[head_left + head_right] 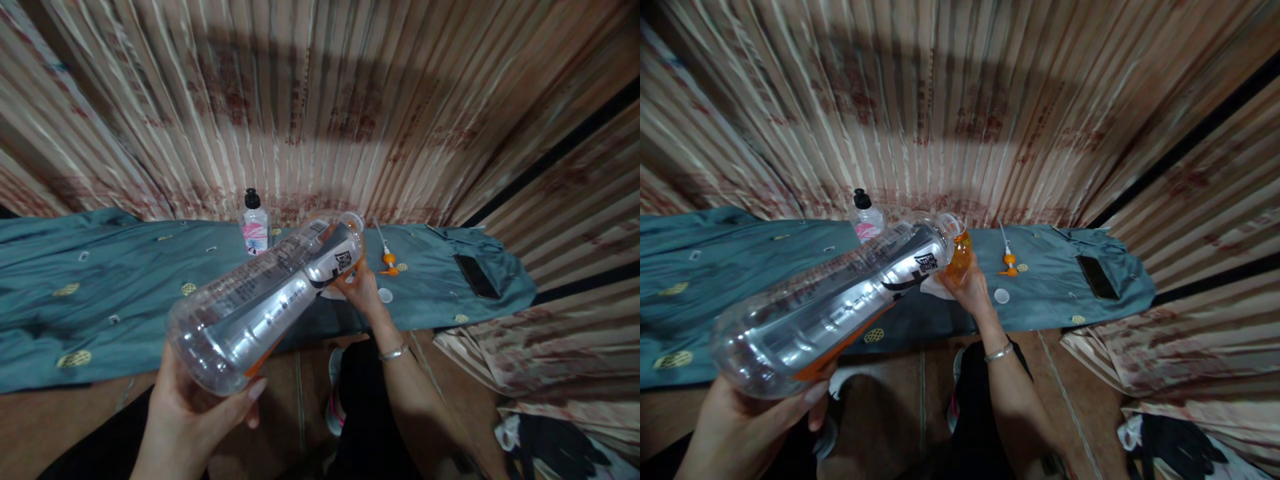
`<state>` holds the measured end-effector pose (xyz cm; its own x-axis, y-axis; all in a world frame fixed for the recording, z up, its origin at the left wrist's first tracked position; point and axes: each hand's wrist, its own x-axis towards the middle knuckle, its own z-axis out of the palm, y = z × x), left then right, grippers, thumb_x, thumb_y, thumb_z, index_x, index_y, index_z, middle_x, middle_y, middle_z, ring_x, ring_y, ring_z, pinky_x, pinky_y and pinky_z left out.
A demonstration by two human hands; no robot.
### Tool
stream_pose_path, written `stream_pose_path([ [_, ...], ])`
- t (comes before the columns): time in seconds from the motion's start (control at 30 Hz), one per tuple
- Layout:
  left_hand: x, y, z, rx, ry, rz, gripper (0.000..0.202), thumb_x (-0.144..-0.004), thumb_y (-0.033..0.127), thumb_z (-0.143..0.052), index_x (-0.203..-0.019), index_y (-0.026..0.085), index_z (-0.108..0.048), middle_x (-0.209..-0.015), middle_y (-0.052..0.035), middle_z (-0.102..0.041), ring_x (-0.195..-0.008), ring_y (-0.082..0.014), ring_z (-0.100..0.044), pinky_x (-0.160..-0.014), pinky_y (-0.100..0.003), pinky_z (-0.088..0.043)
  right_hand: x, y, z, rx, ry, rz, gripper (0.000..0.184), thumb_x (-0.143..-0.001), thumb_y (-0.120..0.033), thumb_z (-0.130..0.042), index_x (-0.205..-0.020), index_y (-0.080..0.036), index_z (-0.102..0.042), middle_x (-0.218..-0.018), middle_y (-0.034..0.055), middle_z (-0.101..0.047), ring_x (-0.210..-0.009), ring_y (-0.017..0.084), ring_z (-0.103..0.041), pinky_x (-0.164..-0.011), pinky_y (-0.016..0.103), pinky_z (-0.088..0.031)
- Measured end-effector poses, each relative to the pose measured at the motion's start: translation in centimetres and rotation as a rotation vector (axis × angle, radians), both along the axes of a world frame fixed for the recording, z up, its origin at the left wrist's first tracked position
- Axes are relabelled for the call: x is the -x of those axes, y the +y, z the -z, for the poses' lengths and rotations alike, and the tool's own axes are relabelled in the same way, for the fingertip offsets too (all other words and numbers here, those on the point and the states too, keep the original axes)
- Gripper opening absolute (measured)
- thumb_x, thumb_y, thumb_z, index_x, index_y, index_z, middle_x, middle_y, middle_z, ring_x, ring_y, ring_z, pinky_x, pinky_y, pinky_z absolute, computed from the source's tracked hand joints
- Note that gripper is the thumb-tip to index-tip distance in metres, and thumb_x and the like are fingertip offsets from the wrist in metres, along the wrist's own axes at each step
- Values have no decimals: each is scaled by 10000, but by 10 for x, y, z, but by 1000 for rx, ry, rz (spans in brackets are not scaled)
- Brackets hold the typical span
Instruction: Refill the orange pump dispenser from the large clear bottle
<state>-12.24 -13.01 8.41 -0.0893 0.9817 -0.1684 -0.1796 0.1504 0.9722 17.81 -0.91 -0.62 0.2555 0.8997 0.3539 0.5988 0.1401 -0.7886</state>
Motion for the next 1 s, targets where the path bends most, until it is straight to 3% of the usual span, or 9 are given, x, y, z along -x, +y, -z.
stream_pose_path([
  [0.17,-15,-3,-14,41,-32,-120,864,-320,311,-1099,-1014,226,-591,-618,27,-753,-331,-143,-561,-343,-222,-486,-1,0,1,-3,-6,12,613,-754,-430,-822,-1270,-205,-578,-1014,81,-753,-972,361,-783,-878,552,-660],
  [0.53,-28,-7,-31,99,-76,-182,872,-273,324,-1099,-977,234,-592,-660,47,-767,-344,-102,-539,-371,-201,-494,-1,0,0,3,0,0,588,-758,-446,-808,-1248,-206,-590,-1008,80,-756,-962,353,-783,-880,554,-660],
  [0.63,-19,-4,-22,82,-62,-143,883,-315,294,-1096,-1038,230,-593,-645,40,-765,-339,-117,-539,-377,-225,-518,-1,0,1,1,-2,2,612,-760,-446,-811,-1275,-205,-584,-1002,73,-758,-954,347,-785,-874,549,-658],
  [0.7,-7,-1,-8,33,-12,-19,915,-319,273,-1095,-1074,244,-579,-603,38,-743,-326,-172,-562,-337,-269,-509,0,0,1,2,0,10,627,-752,-444,-822,-1280,-205,-584,-1004,73,-763,-939,346,-787,-862,542,-659],
  [0.83,11,2,14,-4,20,16,844,-382,273,-1092,-1056,262,-583,-612,44,-738,-350,-196,-599,-375,-293,-547,0,0,0,14,3,16,621,-740,-472,-828,-1251,-206,-595,-1008,77,-773,-914,352,-787,-841,547,-659],
  [1.0,1,0,3,1,15,-10,855,-349,276,-1097,-1029,256,-579,-655,28,-768,-347,-184,-597,-354,-273,-528,-1,0,0,-6,-1,4,618,-751,-477,-816,-1257,-203,-592,-1042,98,-774,-960,363,-782,-876,561,-648],
])
